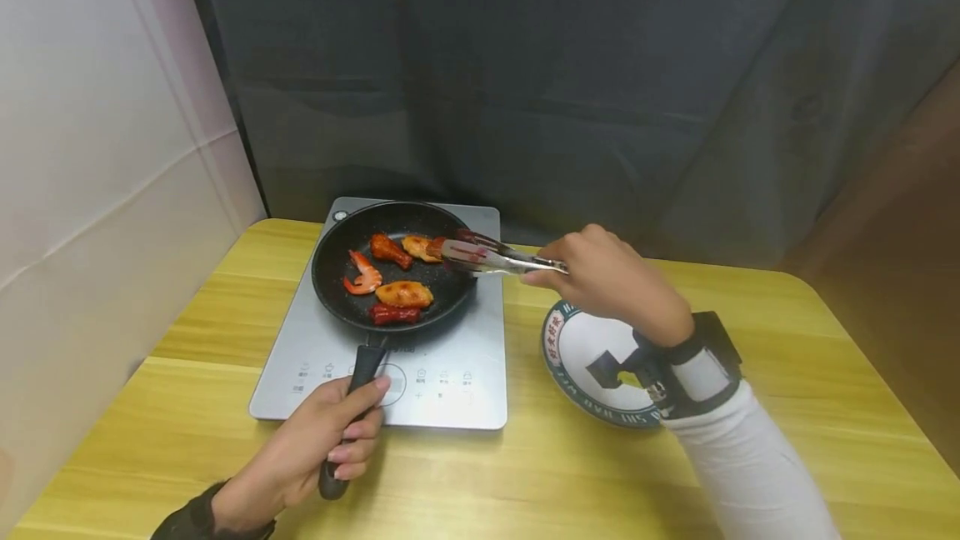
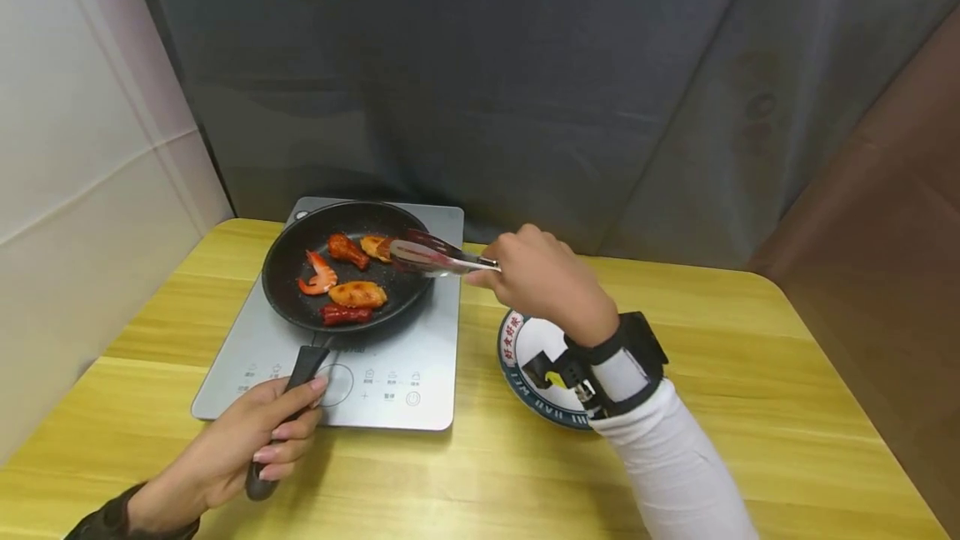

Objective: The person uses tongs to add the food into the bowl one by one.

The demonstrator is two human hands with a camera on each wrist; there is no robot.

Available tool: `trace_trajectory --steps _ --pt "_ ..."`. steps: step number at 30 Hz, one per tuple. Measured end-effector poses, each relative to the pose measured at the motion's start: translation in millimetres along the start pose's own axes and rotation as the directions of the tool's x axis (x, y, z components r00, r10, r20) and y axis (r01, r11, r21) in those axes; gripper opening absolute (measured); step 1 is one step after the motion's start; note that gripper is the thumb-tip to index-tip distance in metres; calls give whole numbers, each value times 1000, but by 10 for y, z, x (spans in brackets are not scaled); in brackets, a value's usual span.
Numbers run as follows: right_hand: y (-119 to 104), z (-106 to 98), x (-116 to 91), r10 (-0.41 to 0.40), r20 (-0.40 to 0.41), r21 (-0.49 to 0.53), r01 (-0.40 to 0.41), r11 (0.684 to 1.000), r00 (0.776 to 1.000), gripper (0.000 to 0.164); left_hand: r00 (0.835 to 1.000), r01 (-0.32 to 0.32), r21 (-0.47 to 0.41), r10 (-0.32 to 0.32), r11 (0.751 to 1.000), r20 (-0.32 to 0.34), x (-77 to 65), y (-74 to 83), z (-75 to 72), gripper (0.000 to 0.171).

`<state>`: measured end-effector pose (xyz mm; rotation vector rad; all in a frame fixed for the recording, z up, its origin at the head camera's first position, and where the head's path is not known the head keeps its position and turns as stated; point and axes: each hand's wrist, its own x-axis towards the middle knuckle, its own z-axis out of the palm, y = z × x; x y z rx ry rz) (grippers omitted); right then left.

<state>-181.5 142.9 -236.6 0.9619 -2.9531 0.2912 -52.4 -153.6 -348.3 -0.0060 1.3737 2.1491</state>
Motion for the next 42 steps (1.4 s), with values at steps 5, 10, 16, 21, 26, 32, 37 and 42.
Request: trace_trajectory --steps 5,10,16,21,26,32,37,42 --pt "-86 42 207 -1 34 -35 2 999 999 26 1000 6 6 -6 1000 -4 -13 4 -1 38" --pt "-170 73 345 11 78 -68 -6 998 997 31 1000 1 0 -1 1000 8 -5 2 0 39" --pt "-229 105 436 42 128 -91 -30 995 991 39 1000 -4 -1 4 1000 1 2 7 10 37" --pt "-263 134 495 58 155 -111 -41 993 986 32 1000 -3 6 3 1000 -8 1 9 15 38" --pt "-299 148 549 102 173 -132 -79 988 980 26 1000 -3 -2 3 1000 -2 -1 2 13 38" --pt "-323 159 580 104 179 -167 -74 983 978 34 1000 -10 -3 10 1000 5 -4 -3 13 36" --pt "-322 166 582 115 186 -180 -81 980 976 33 1000 -10 -2 10 1000 4 -7 -8 13 36" --pt "-346 102 549 138 186 -185 -103 977 973 35 1000 -10 -6 10 1000 6 -9 -2 14 36"
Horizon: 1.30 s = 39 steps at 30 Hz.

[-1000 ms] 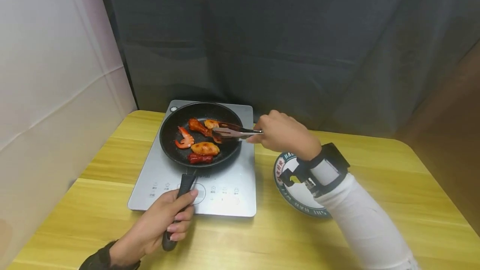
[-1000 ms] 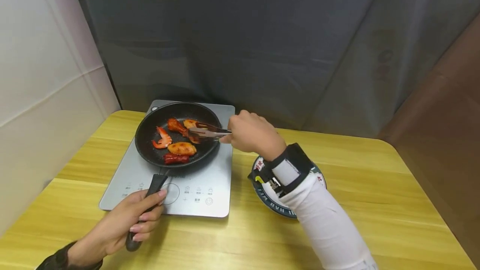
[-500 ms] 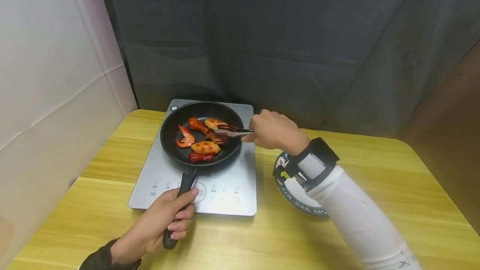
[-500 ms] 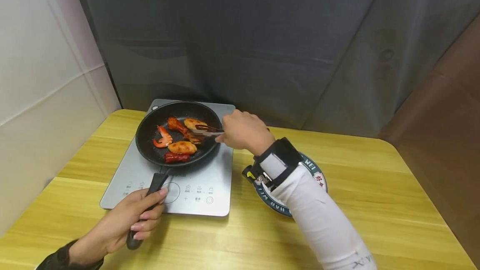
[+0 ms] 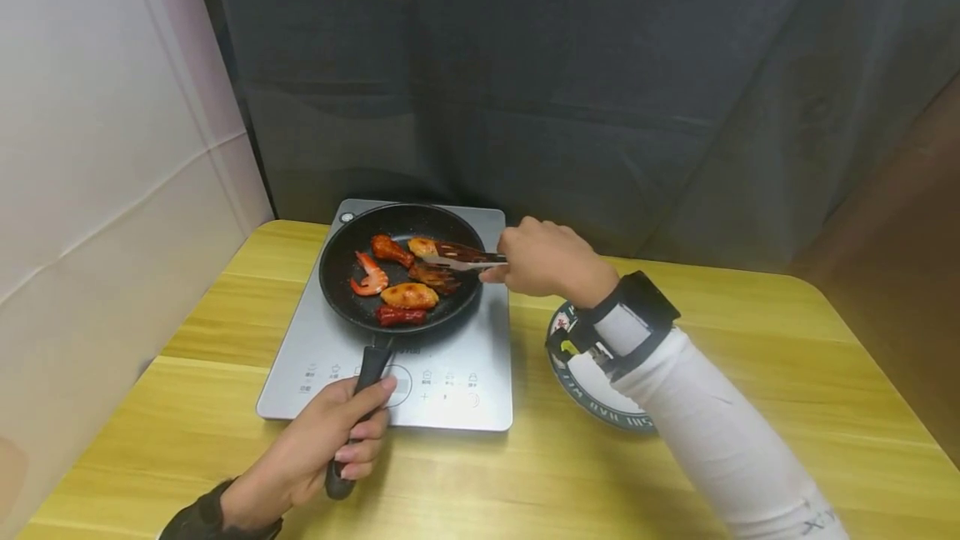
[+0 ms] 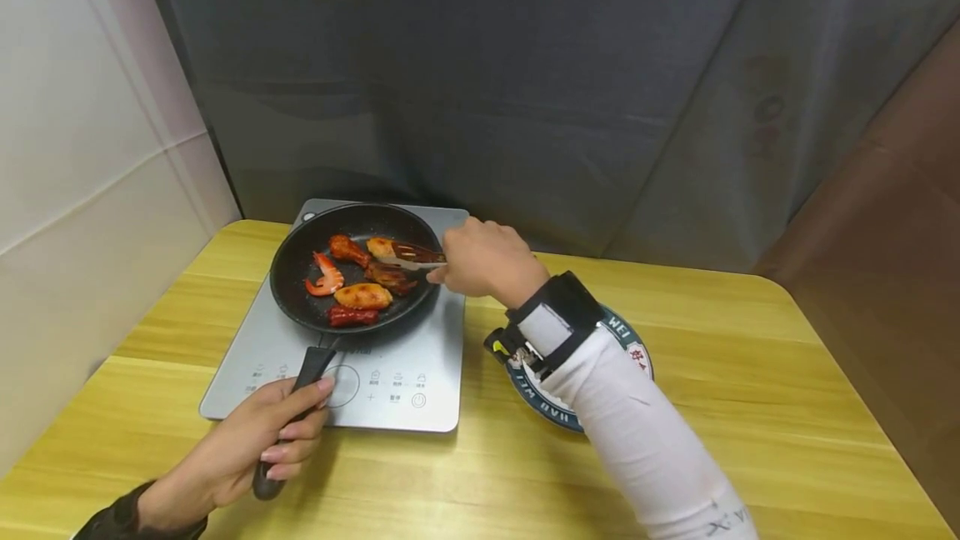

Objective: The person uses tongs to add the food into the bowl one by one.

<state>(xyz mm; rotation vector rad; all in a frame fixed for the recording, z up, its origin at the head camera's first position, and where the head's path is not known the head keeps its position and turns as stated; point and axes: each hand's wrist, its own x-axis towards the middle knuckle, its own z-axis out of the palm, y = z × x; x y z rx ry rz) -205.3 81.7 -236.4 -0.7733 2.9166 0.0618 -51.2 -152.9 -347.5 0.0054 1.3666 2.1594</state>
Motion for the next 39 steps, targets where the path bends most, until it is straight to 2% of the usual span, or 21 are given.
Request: trace_trajectory --steps 7,14,20,26,31,39 --pt "31 -81 -107 4 -24 31 -3 1000 1000 39 1000 1 1 -1 1000 -1 3 3 -1 36" --pt "180 5 -280 -19 -125 115 34 993 992 36 1000 3 7 -3 1000 -4 6 8 -3 36" --pt "366 238 -547 -18 -247 209 71 975 969 41 1000 13 4 -13 1000 -5 4 13 -2 36" --pt "657 505 -887 81 -353 235 4 972 932 38 1000 12 3 -12 1000 -7 7 13 13 35" --pt "995 784 -1191 128 -389 230 -38 972 912 43 1000 8 9 -8 1000 7 24 10 23 35" --pt "1469 1205 -1552 80 -417 213 11 977 906 47 1000 1 20 -1 1000 14 11 7 -5 35"
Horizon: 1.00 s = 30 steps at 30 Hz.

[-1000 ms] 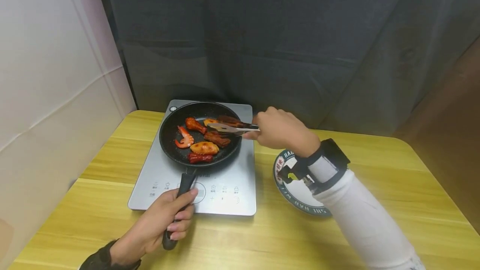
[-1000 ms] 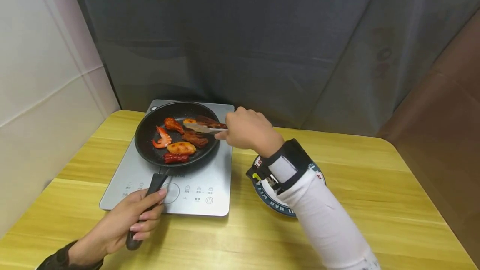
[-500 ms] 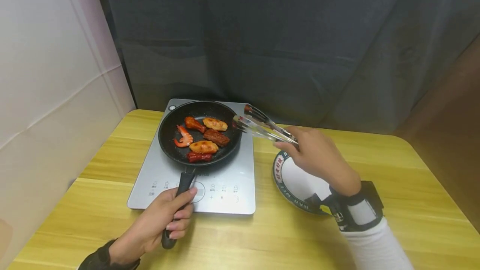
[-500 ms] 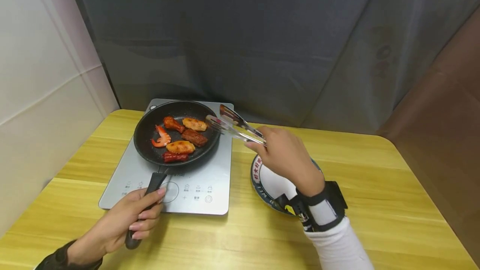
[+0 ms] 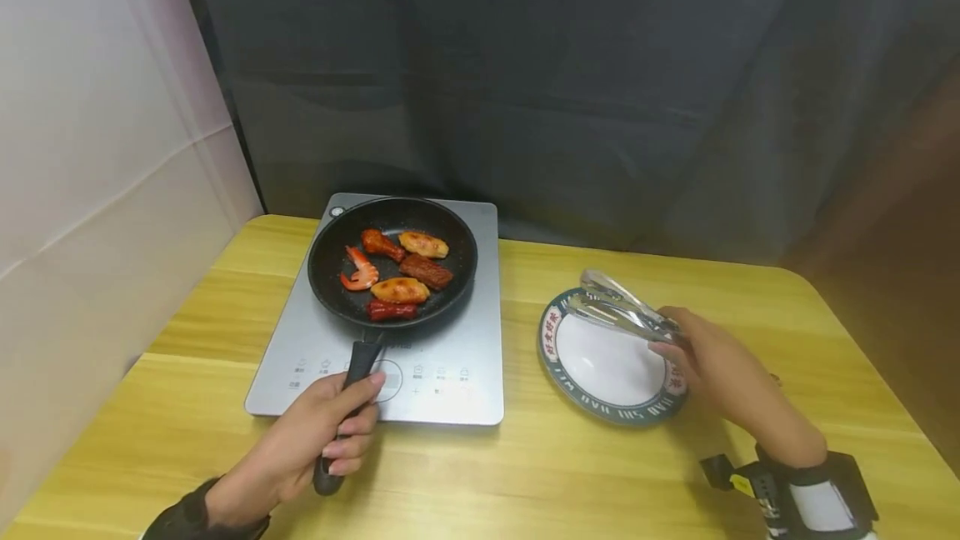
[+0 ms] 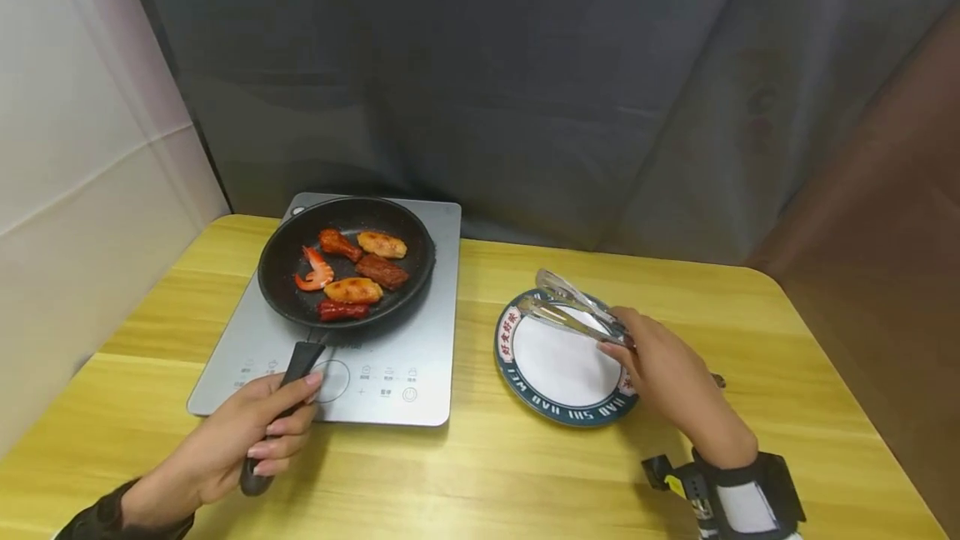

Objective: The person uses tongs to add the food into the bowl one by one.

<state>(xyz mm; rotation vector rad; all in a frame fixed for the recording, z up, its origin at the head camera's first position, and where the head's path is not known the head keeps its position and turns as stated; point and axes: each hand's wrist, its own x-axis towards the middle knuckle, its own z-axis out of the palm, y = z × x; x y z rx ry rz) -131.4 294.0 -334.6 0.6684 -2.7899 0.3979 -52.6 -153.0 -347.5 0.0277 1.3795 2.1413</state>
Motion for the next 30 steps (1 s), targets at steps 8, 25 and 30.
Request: trace_trajectory --steps 8,25,30 --pt "431 -4 -406 -11 24 -5 11 1000 1000 40 1000 0 -8 0 1000 8 -7 -1 -4 33" --pt "497 47 -571 10 118 -14 -8 1000 993 41 1000 4 -16 -4 1000 22 -11 15 -4 32" --pt "479 74 -559 2 124 10 -3 1000 992 42 999 -2 -32 3 999 39 -15 9 -20 30"
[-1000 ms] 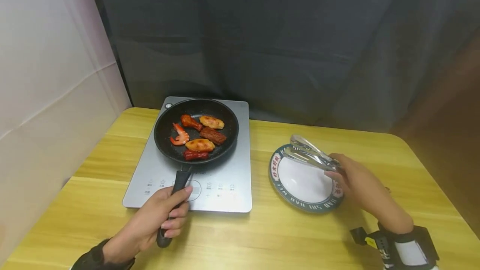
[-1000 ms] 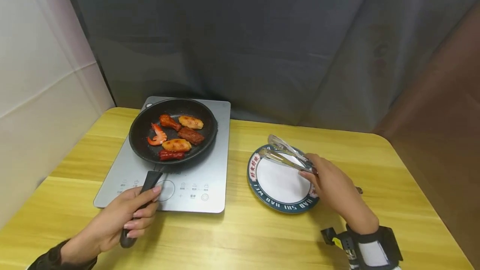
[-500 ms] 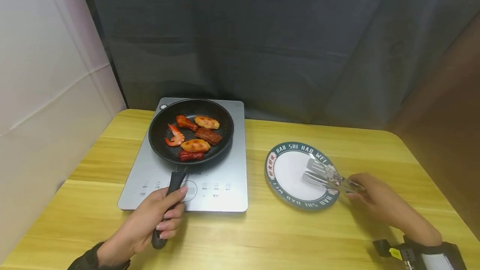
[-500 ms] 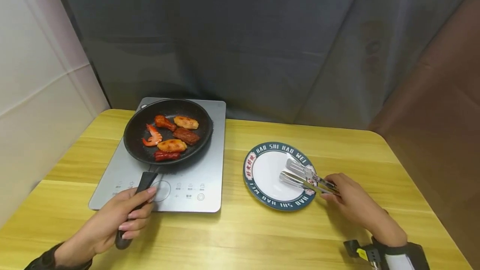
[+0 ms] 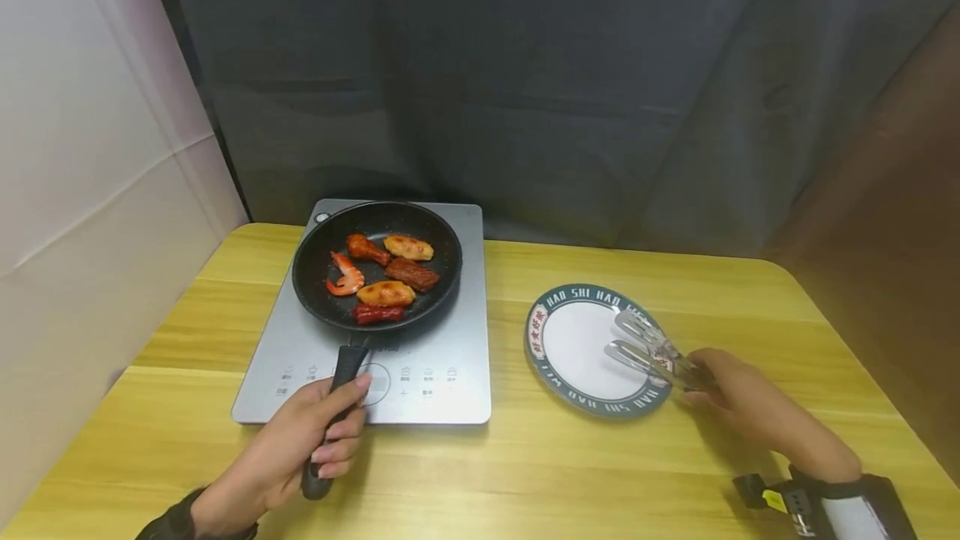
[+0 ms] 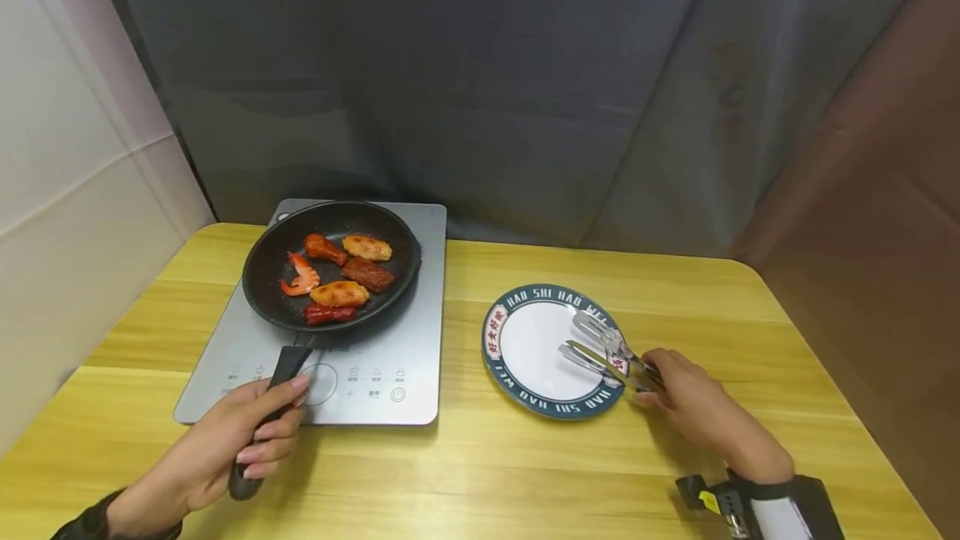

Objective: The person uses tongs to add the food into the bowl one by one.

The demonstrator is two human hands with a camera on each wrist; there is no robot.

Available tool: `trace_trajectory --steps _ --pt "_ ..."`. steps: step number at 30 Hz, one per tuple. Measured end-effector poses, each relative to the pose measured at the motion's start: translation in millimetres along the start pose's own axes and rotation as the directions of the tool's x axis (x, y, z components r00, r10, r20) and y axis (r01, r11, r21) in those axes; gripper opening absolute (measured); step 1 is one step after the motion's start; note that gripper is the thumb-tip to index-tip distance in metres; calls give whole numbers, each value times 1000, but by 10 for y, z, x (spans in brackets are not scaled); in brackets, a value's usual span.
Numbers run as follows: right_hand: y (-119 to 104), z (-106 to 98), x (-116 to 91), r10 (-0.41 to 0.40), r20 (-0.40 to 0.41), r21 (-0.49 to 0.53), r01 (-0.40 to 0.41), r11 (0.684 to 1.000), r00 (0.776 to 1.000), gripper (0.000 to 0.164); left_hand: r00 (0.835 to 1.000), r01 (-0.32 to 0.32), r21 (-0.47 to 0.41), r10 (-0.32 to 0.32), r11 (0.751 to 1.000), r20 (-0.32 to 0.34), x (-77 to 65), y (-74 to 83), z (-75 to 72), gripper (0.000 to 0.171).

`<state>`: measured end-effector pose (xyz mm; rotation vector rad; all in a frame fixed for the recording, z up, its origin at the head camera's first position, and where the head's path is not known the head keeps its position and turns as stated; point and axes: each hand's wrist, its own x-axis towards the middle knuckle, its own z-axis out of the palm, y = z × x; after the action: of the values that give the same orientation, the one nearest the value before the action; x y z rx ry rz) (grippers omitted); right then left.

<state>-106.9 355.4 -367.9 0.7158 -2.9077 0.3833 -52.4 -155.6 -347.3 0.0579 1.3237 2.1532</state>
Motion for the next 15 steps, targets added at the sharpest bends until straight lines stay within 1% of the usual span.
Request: trace_trajectory --steps 4,6,9,10,12,14,15 --pt "-16 20 38 10 0 9 -10 1000 1000 43 1000 -5 -12 5 1000 7 4 1 -17 29" --pt "-24 25 55 40 18 12 -41 999 999 47 1000 -5 -14 5 1000 6 10 3 -26 29" --pt "-38 32 76 104 58 16 -106 994 993 57 1000 0 2 0 1000 5 17 15 -44 30" --pt "-44 30 79 122 69 14 -123 992 990 61 1000 2 18 -2 1000 8 17 21 -53 31" --pt "-53 24 81 131 68 -4 -131 991 989 66 1000 7 70 -8 998 11 13 42 -74 33" --pt "-78 -7 85 131 35 -23 -130 991 991 67 1000 21 163 -21 986 -6 -6 81 -99 40" --pt "-101 -33 89 137 9 -29 -137 990 990 67 999 29 229 -25 973 -20 -22 107 -114 44"
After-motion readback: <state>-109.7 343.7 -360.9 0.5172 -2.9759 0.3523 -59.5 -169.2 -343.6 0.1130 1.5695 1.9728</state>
